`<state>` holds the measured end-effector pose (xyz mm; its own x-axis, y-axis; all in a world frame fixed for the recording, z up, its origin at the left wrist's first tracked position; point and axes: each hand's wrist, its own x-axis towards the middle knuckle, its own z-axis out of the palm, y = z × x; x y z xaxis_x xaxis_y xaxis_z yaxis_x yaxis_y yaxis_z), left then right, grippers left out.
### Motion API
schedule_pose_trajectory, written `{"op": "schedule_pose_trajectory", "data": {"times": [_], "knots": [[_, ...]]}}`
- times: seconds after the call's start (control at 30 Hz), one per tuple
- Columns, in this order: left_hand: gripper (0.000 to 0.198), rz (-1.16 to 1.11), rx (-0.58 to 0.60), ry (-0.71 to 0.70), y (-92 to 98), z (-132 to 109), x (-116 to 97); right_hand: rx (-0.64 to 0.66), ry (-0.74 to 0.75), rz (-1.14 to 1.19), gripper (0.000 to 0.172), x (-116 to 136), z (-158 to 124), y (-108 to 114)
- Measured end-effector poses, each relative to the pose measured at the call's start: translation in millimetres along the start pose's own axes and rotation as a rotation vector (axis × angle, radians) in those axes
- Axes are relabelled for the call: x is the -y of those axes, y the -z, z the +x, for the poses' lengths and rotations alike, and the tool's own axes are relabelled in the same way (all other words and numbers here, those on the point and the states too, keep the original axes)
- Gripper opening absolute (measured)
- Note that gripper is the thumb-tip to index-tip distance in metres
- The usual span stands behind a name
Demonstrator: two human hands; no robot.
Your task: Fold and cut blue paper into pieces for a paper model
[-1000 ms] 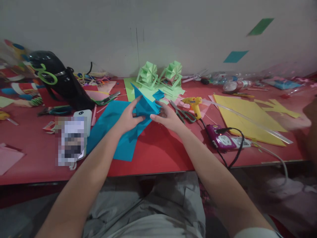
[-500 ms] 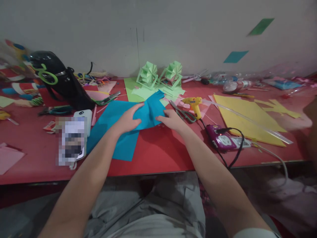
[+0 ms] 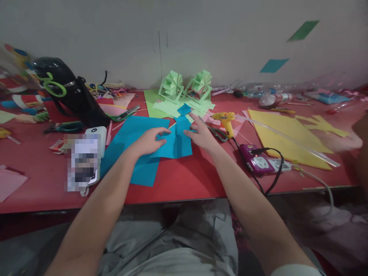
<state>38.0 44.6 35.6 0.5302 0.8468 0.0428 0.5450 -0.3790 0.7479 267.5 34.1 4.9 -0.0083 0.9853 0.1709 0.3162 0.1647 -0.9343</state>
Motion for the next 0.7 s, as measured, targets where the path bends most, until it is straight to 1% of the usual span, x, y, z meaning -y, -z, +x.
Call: {"op": "schedule_pose_trajectory", "data": {"times": [0.1, 0.13, 0.2, 0.27, 0.33, 0.37, 0.43, 0.47, 0.5, 0.57, 0.63, 0.67, 0.7], "knots": [[0.034, -0.210, -0.055, 0.068, 8.0, 0, -4, -0.024, 0.083, 0.014, 0.046, 7, 2, 7], [0.033, -0.293, -0.062, 0.100, 10.9, 0, -4, -0.011, 0.126, 0.001, 0.041, 10, 1, 10], [0.032, -0.437, -0.056, 0.163, 16.1, 0, -4, 0.038, 0.246, -0.038, 0.038, 17, -1, 16], [0.032, -0.536, -0.024, 0.221, 19.4, 0, -2, 0.095, 0.348, -0.082, 0.038, 23, -5, 18], [0.033, -0.585, 0.007, 0.266, 20.4, 1, 0, 0.111, 0.392, -0.127, 0.034, 29, -10, 17], [0.033, -0.591, 0.015, 0.284, 20.1, 1, 0, 0.102, 0.402, -0.140, 0.028, 30, -12, 16], [0.032, -0.588, 0.012, 0.290, 18.8, 2, 2, 0.071, 0.407, -0.108, 0.013, 31, -13, 13], [0.035, -0.584, 0.004, 0.279, 18.4, 2, 2, 0.059, 0.398, -0.068, 0.013, 31, -12, 11], [0.039, -0.577, -0.011, 0.264, 18.4, 2, 3, 0.042, 0.381, -0.025, 0.019, 30, -11, 10], [0.049, -0.551, -0.079, 0.231, 20.8, 1, 3, -0.006, 0.327, 0.043, 0.027, 27, -8, 9], [0.061, -0.520, -0.120, 0.225, 25.9, -1, 1, -0.056, 0.268, 0.074, 0.028, 24, -5, 9], [0.067, -0.524, -0.105, 0.226, 29.0, -2, 0, -0.066, 0.239, 0.081, 0.029, 23, -4, 9], [0.073, -0.548, -0.067, 0.223, 31.9, -3, 0, -0.063, 0.204, 0.083, 0.030, 21, -3, 9]]}}
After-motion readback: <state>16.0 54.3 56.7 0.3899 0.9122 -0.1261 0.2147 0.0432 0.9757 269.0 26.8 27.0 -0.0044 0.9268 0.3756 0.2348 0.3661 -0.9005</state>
